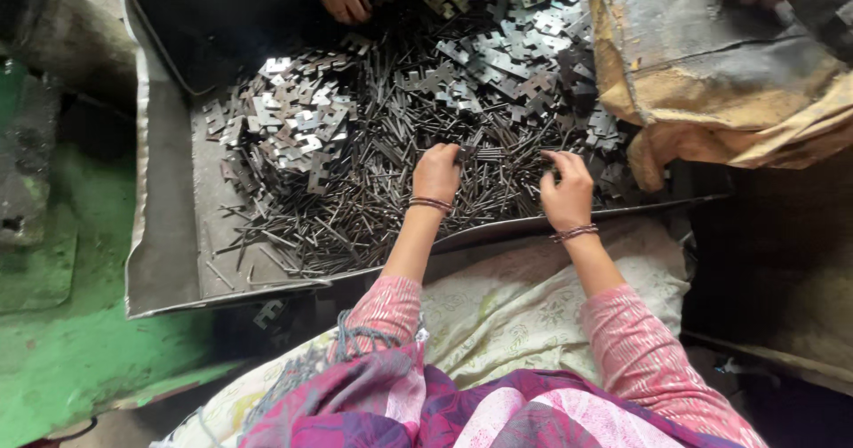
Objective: The person sits and sorts small metal parts from a tray, picking up individual pieces and placing them into a cloth bag. The hands repeatedly reach into the tray, select parts, and transfer them to the bag.
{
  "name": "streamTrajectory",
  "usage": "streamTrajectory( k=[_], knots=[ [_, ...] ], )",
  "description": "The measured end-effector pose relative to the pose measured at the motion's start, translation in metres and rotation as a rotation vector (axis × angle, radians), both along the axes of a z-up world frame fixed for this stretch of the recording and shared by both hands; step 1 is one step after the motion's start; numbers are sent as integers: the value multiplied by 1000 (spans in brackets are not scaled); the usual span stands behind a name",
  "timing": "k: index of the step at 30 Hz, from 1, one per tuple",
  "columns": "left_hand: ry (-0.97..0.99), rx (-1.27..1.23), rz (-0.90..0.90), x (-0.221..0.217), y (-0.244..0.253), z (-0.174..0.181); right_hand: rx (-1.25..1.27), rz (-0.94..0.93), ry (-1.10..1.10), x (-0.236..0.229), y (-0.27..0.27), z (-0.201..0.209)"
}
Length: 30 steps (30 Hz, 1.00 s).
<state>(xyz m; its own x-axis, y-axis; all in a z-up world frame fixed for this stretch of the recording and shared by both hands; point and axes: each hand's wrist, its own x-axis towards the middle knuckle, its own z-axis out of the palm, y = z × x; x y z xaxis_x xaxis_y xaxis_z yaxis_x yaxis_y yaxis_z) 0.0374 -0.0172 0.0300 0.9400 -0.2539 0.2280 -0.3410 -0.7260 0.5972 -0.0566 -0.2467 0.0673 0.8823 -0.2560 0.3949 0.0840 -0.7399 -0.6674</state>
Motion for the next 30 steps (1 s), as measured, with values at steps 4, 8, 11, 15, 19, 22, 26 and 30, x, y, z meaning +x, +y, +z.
streamTrajectory(
  k=[4,8,11,15,19,22,26,30],
  knots=[
    [-10,217,-224,-1,-43,-27,-14,-49,49,-1,6,-5],
    [37,338,-357,-9,-60,-54,-38,-95,98,-1,14,2],
    [17,310,-372,-10,-63,-61,-73,-96,60,-4,15,6],
    [78,125,-276,-7,-64,-50,-51,-99,58,-2,15,9],
    [179,-228,26,-8,-61,-35,-30,-80,81,-8,13,10],
    [533,-847,186,-8,-47,-30,6,8,118,-7,14,13],
    [767,-1292,256,-25,-23,-41,9,277,109,-6,34,7],
    [755,-1396,235,-36,0,-56,-198,265,222,-3,77,-5]
  ],
)
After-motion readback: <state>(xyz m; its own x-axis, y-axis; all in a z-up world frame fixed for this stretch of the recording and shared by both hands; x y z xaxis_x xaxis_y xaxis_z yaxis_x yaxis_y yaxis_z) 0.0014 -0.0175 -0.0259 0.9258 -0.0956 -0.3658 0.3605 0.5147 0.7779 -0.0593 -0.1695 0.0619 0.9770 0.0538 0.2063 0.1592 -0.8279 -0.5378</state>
